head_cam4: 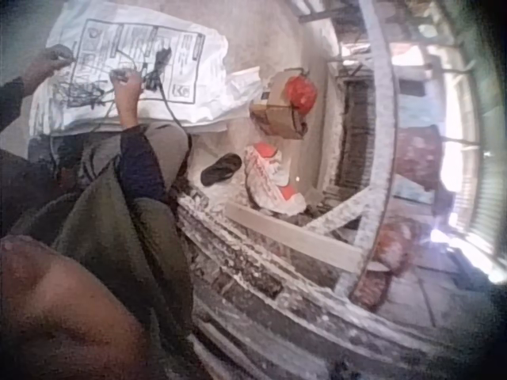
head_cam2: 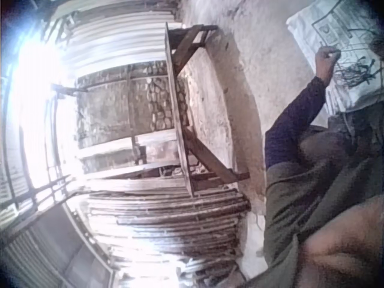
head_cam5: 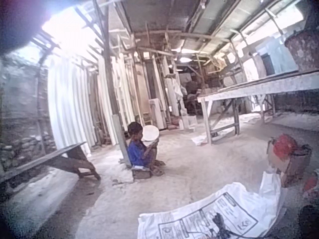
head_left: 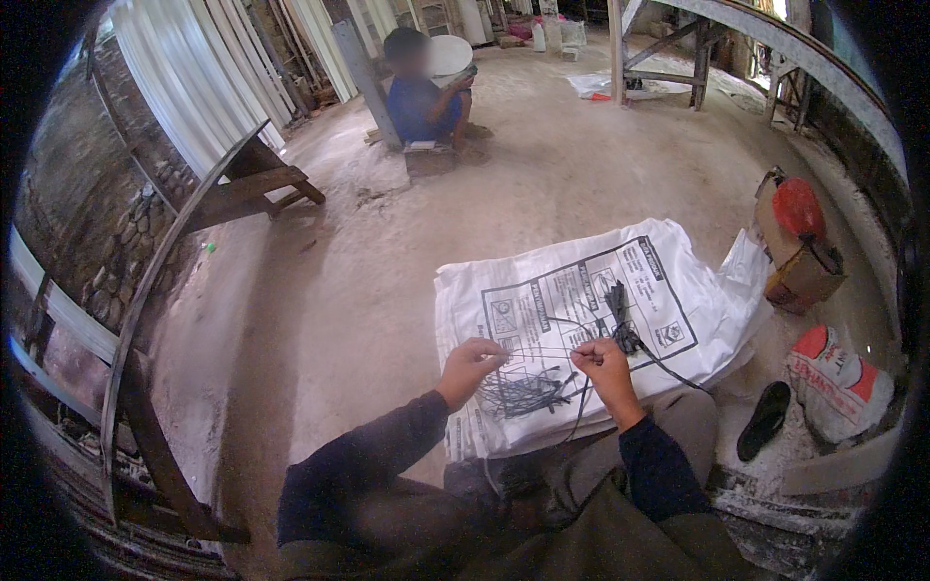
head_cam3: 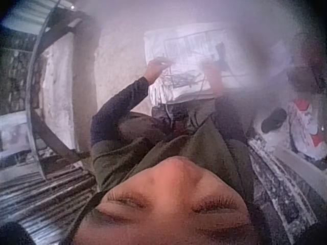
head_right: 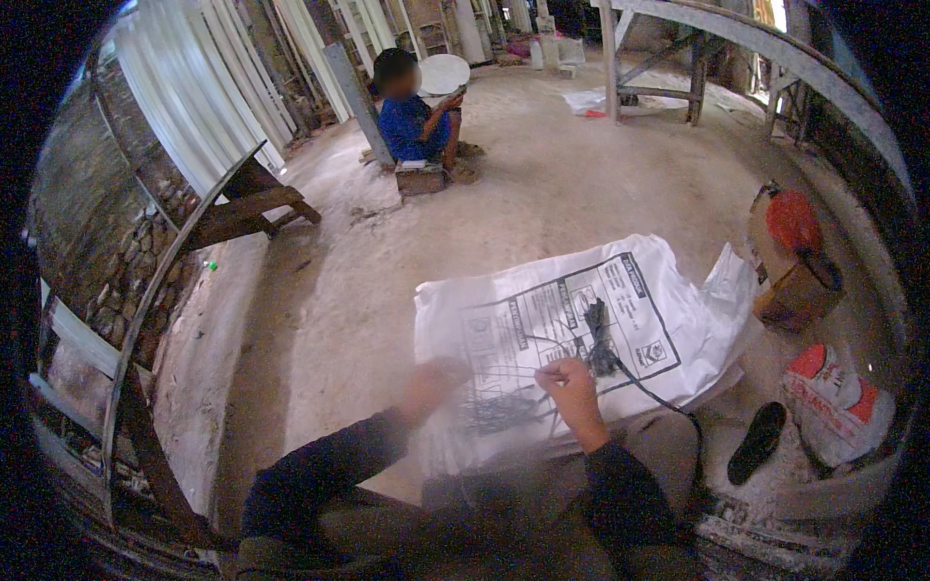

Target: The person sits on the floor and repeatedly ties black cables into bundles using their hands. They handle the cables one at a time, forming knots and placing the finished bundles on a white sack in front of them.

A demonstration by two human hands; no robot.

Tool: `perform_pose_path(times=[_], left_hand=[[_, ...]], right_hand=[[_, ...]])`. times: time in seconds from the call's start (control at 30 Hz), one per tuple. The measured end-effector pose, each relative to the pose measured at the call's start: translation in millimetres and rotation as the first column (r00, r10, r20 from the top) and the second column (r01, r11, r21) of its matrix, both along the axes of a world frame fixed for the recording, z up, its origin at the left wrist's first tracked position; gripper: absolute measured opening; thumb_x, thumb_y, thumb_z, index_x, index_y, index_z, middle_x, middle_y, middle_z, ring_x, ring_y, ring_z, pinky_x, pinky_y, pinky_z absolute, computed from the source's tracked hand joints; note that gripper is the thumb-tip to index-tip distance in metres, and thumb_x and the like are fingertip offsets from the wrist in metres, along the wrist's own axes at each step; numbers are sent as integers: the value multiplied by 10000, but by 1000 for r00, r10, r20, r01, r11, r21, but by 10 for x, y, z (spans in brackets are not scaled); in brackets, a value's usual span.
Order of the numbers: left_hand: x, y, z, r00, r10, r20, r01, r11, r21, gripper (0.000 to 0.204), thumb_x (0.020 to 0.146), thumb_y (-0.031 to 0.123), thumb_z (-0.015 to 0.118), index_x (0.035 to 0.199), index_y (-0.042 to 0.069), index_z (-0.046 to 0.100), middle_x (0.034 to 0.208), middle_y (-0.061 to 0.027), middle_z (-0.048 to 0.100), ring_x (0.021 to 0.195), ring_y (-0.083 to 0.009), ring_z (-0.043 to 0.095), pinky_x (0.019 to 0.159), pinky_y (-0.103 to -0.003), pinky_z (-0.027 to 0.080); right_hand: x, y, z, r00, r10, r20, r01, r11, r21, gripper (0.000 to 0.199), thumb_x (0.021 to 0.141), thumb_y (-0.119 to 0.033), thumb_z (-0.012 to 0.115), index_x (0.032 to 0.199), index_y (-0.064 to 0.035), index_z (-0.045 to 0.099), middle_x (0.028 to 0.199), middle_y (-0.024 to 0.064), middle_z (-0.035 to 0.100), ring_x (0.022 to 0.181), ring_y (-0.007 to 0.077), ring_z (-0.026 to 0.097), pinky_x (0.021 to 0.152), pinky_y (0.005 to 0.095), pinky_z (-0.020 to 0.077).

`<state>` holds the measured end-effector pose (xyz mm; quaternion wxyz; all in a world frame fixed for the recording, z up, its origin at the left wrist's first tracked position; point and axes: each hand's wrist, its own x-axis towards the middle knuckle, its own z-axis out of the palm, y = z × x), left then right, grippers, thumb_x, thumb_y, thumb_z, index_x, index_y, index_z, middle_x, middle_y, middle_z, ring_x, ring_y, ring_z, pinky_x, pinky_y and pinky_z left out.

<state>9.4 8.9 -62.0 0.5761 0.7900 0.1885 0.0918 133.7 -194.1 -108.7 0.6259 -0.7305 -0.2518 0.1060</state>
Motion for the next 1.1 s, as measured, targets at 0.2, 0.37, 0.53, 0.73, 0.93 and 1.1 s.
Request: perform_pose_path(times=[0.2,0.37,0.53,0.73,0.93,1.1], left_hand=[[-33,193,-155,992,105,-68,-113,985,-127,221,740,194,626,800,-19,631,830,-87,589,766,-142,548,685,-267,422],[-53,229,-110,976,159,-151,-159,987,15,253,722,227,642,794,-16,634,811,-108,594,771,-174,559,693,-292,427],[-108,325,-303,990,93,-104,-50,933,356,249,718,241,615,778,0,632,801,-147,584,750,-254,563,686,-335,425],[-129,507,-303,964,-201,-176,262,837,480,251,716,262,600,731,11,603,745,-146,573,717,-278,548,676,-351,421],[-213,646,-432,898,-331,-288,430,801,418,242,715,271,620,742,33,582,714,-106,571,681,-217,535,646,-334,414],[-204,655,-351,886,-316,-340,418,862,288,228,703,238,641,739,27,564,696,-65,557,671,-158,512,630,-304,405]], right_hand=[[-116,39,123,974,225,36,-212,953,-217,207,738,-207,649,771,-4,628,751,89,603,702,164,563,656,277,432],[-208,32,133,950,293,104,-239,902,-359,303,751,-302,621,789,-1,629,746,132,606,711,229,583,654,309,441],[-246,45,44,810,505,297,-373,835,-405,278,769,-282,583,780,-9,630,743,124,607,716,277,580,636,355,447],[-585,142,404,512,770,380,-404,607,-685,177,767,-204,548,667,-60,563,638,84,532,622,283,526,579,378,408],[-944,142,423,444,616,651,-459,780,-426,118,729,-175,569,659,-88,531,634,61,496,622,239,512,589,347,395],[-907,114,466,391,629,672,-444,769,-460,99,703,-162,577,665,-82,533,633,55,490,629,219,515,599,336,395]])
